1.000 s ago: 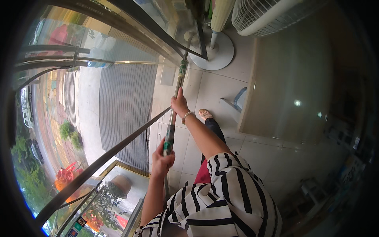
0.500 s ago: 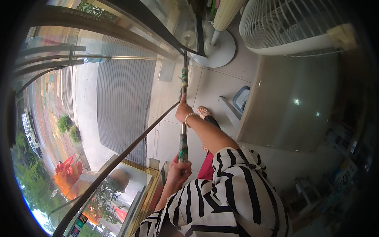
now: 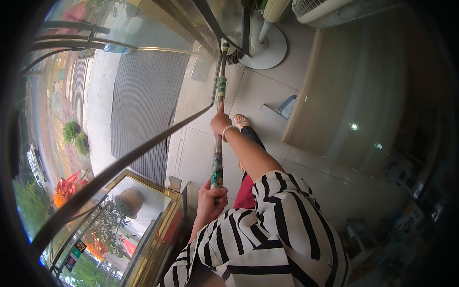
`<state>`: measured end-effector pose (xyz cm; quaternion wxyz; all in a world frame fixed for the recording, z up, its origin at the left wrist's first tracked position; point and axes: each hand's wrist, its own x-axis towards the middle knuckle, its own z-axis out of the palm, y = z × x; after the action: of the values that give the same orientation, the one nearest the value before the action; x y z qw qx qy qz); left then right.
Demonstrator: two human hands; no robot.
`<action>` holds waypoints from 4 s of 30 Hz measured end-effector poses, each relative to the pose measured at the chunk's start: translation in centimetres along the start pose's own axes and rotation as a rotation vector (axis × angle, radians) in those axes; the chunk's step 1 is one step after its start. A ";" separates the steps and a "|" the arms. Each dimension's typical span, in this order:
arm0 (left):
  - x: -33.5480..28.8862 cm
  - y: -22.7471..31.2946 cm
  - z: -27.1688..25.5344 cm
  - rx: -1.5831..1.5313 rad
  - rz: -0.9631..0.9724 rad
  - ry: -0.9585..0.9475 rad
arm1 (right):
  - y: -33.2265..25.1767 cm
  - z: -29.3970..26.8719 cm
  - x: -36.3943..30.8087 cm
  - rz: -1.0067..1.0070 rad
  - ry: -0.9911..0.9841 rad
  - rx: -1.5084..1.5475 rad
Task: The person mops the tiled floor of a dining room using a mop, moving the tool in a back-and-forth motion around tables and shifting a chair to reach the floor space beneath it.
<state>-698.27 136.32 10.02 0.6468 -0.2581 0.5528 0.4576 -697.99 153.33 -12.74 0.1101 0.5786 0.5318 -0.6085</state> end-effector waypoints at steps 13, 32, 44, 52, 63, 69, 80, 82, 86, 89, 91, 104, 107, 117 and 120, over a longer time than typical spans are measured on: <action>-9.4 -16.3 -11.6 0.197 -0.039 -0.115 | 13.3 7.0 -15.6 0.155 -0.174 -0.373; -15.0 -17.8 -17.4 0.635 0.449 0.099 | 13.0 11.4 -24.2 -0.036 -0.206 0.600; -4.6 -13.3 -6.6 0.088 -0.007 -0.008 | 9.6 6.5 -7.0 0.163 -0.103 -0.284; -9.6 -12.2 -11.2 0.310 -0.067 0.070 | 16.4 10.3 -12.2 0.183 -0.112 -0.039; -7.9 -2.1 -8.2 0.988 0.046 0.129 | 12.0 4.7 -11.3 0.361 -0.048 0.704; -13.9 -1.8 -8.2 0.923 0.082 0.274 | 8.3 8.1 -14.7 0.243 -0.193 0.761; -8.4 -0.5 -5.1 0.857 0.048 0.167 | 4.8 5.8 -7.9 0.074 -0.156 0.509; -9.4 1.8 -5.1 0.954 0.014 0.133 | 3.4 6.0 -9.2 0.048 -0.158 0.619; -10.5 5.9 -5.3 1.148 -0.037 0.095 | 3.4 6.7 -10.7 0.111 -0.072 0.708; -9.4 6.9 -5.9 1.247 -0.008 0.060 | 4.2 5.5 -11.4 0.201 -0.031 0.760; -7.4 7.0 -6.3 1.307 -0.030 0.024 | 5.8 4.7 -10.4 0.264 0.062 0.783; -11.1 6.1 -6.1 1.252 0.254 0.361 | 3.8 5.6 -10.7 0.227 -0.246 0.969; -13.0 4.9 -8.0 1.099 0.357 0.308 | 2.8 8.7 -11.2 0.213 -0.246 0.922; -11.9 -2.4 -4.3 0.623 0.142 0.309 | 6.5 7.7 -7.9 0.255 -0.158 0.876; -9.9 -8.8 -7.2 0.650 0.377 0.316 | 6.8 6.8 -8.4 0.236 -0.146 0.687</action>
<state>-693.65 123.32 16.09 0.5064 -0.0013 0.7989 0.3245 -694.37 141.25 -10.98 0.0167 0.5944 0.2168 -0.7742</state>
